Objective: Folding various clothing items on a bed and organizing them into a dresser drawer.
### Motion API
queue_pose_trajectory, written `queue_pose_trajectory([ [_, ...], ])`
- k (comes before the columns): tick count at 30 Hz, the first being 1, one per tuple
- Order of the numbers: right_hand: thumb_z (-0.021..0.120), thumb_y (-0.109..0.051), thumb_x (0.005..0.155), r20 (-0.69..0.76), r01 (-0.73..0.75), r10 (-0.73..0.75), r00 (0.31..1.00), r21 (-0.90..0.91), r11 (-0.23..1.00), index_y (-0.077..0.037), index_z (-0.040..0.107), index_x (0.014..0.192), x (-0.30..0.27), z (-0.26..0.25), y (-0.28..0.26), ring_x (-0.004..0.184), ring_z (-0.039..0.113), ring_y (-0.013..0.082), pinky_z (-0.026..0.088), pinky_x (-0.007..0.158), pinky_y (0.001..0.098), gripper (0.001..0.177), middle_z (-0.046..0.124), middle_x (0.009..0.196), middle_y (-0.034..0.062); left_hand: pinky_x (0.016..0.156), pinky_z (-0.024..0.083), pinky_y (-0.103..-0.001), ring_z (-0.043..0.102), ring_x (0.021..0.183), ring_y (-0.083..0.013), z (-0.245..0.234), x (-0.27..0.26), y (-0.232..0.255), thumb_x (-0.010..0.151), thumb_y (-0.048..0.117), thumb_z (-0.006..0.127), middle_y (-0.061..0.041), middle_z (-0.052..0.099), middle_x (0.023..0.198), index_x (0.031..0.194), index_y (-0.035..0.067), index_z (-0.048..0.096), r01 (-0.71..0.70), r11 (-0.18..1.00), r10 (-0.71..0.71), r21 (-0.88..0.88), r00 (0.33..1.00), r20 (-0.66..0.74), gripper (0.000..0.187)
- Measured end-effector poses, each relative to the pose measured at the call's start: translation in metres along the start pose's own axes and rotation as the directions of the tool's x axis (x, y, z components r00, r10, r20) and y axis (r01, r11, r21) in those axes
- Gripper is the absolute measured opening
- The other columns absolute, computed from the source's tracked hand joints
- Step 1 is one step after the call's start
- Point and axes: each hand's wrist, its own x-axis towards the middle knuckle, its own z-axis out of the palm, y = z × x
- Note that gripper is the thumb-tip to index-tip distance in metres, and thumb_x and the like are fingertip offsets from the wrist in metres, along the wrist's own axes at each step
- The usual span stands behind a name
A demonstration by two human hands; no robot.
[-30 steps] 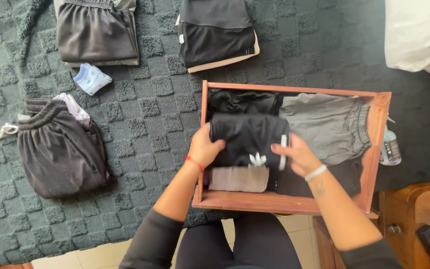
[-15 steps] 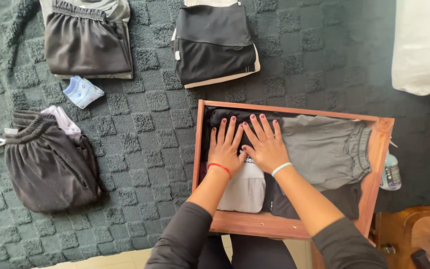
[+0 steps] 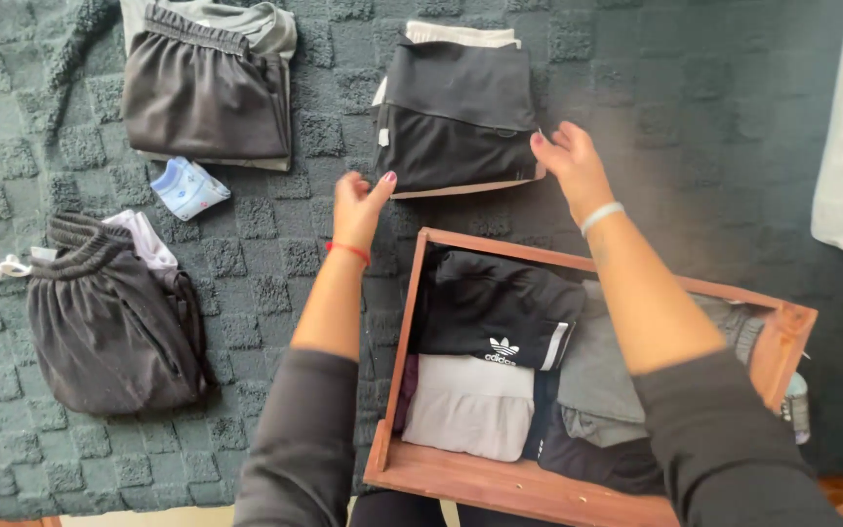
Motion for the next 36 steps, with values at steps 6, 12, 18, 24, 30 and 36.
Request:
queue_pose_trajectory([
  [6, 0.085, -0.050, 0.087, 0.123, -0.267, 0.264, 0.957, 0.011, 0.964, 0.010, 0.045, 0.142, 0.059, 0.024, 0.012, 0.141, 0.047, 0.0277, 0.036, 0.115, 0.0388, 0.091, 0.051, 0.147, 0.0227, 0.085, 0.043, -0.036, 0.061, 0.104, -0.0159, 0.012, 0.020, 0.068, 0.085, 0.039, 0.072, -0.004, 0.070, 0.118, 0.122, 0.009, 0.066, 0.460, 0.854, -0.366, -0.243, 0.864, 0.347, 0.048],
  [12, 0.075, -0.028, 0.074, 0.300, -0.593, 0.529, 0.793, 0.188, 0.783, -0.010, 0.068, 0.104, 0.018, 0.010, -0.077, 0.106, 0.061, 0.0146, 0.044, 0.090, 0.0362, 0.036, 0.072, 0.116, -0.0004, 0.089, 0.059, -0.046, 0.071, 0.098, -0.0285, -0.006, 0.019, 0.095, 0.087, 0.013, 0.069, -0.015, 0.072, 0.106, 0.113, -0.004, 0.063, 0.703, 0.516, -0.263, -0.490, 0.674, 0.690, 0.032],
  [18, 0.072, -0.020, 0.085, 0.374, -0.272, 0.097, 0.922, 0.450, 0.850, -0.001, 0.062, 0.134, -0.130, -0.054, -0.114, 0.114, 0.064, 0.0187, 0.050, 0.103, 0.0348, 0.053, 0.068, 0.124, 0.0061, 0.095, 0.051, -0.038, 0.064, 0.104, -0.0220, -0.049, -0.101, 0.188, 0.086, -0.003, 0.066, -0.011, 0.068, 0.116, 0.141, -0.002, 0.054, 0.493, 0.775, 0.002, -0.396, 0.624, 0.781, 0.057],
  [24, 0.074, -0.015, 0.084, 0.323, -0.273, 0.166, 0.932, 0.322, 0.906, 0.001, 0.055, 0.143, -0.308, -0.084, -0.080, 0.125, 0.057, 0.0150, 0.044, 0.109, 0.0324, 0.063, 0.063, 0.135, 0.0044, 0.118, 0.038, -0.034, 0.050, 0.135, -0.0154, -0.097, -0.248, 0.172, 0.072, -0.015, 0.068, -0.006, 0.055, 0.144, 0.151, 0.000, 0.046, 0.152, 0.963, 0.109, -0.223, 0.538, 0.836, 0.084],
  [30, 0.082, -0.031, 0.087, 0.217, -0.284, 0.323, 0.921, -0.192, 0.939, 0.008, 0.056, 0.134, -0.385, -0.047, 0.045, 0.115, 0.062, 0.0246, 0.048, 0.100, 0.0361, 0.067, 0.066, 0.125, 0.0172, 0.110, 0.046, -0.037, 0.061, 0.130, -0.0301, -0.098, -0.328, 0.064, 0.075, -0.009, 0.071, -0.014, 0.062, 0.131, 0.142, -0.001, 0.044, -0.249, 0.958, 0.083, 0.146, 0.721, 0.688, 0.073],
  [36, 0.078, -0.038, 0.088, 0.035, -0.253, 0.296, 0.955, -0.427, 0.868, 0.007, 0.062, 0.125, -0.394, -0.025, 0.052, 0.111, 0.068, 0.0349, 0.051, 0.095, 0.0412, 0.060, 0.071, 0.119, 0.0248, 0.077, 0.059, -0.046, 0.068, 0.099, -0.0393, -0.052, -0.365, 0.017, 0.099, -0.003, 0.062, -0.024, 0.059, 0.116, 0.148, -0.015, 0.034, -0.467, 0.364, 0.060, 0.806, 0.875, 0.481, 0.057],
])
